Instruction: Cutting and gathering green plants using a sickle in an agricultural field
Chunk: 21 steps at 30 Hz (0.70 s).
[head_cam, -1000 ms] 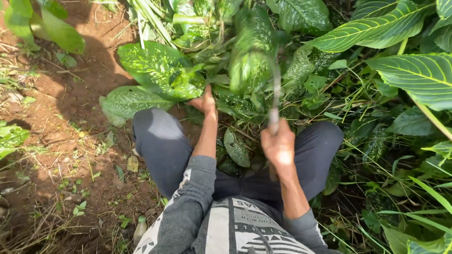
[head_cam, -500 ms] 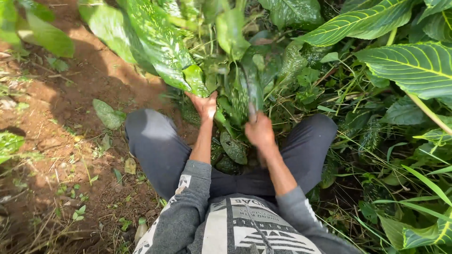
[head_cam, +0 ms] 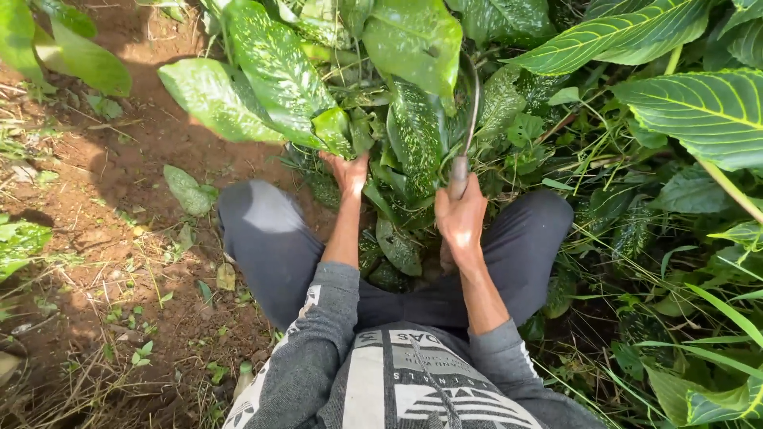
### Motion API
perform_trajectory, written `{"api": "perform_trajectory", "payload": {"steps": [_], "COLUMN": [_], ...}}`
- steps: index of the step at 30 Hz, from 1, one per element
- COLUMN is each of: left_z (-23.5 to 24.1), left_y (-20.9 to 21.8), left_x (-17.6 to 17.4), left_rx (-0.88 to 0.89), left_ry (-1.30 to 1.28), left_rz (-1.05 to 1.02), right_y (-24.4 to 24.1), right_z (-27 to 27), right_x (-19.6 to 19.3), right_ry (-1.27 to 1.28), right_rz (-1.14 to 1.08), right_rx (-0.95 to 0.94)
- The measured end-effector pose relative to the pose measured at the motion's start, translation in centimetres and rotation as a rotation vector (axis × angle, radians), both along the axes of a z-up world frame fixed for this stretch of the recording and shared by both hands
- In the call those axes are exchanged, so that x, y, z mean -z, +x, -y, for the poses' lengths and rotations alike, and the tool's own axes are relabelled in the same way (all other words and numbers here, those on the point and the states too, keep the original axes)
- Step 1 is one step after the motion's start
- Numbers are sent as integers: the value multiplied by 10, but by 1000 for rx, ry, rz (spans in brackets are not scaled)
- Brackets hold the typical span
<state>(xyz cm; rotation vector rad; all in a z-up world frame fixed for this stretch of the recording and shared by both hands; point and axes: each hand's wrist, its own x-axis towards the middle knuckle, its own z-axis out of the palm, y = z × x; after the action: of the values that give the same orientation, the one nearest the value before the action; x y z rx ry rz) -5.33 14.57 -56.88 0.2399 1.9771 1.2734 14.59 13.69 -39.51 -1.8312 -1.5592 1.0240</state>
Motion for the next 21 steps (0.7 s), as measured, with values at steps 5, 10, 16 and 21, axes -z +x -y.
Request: {"api": "perform_trajectory", "payload": {"steps": [5,10,16,21], "left_z": [2,5,-10,-3], "left_y": [1,2,-3,1], "left_x": [-61,-83,-118,-23], "left_rx": [27,-161,-331,2], "left_ry": [-141,-101,-53,0], "left_rz": [54,256,292,328], "right_y": [-1,-29,-29,-36], "right_z": [-22,-24,-29,1], "right_x": [18,38,79,15], "right_ry": [-280,-319,-223,-301], "right_rz": [75,97,150,130], "right_rx": [-108,-192,-127,-177]}}
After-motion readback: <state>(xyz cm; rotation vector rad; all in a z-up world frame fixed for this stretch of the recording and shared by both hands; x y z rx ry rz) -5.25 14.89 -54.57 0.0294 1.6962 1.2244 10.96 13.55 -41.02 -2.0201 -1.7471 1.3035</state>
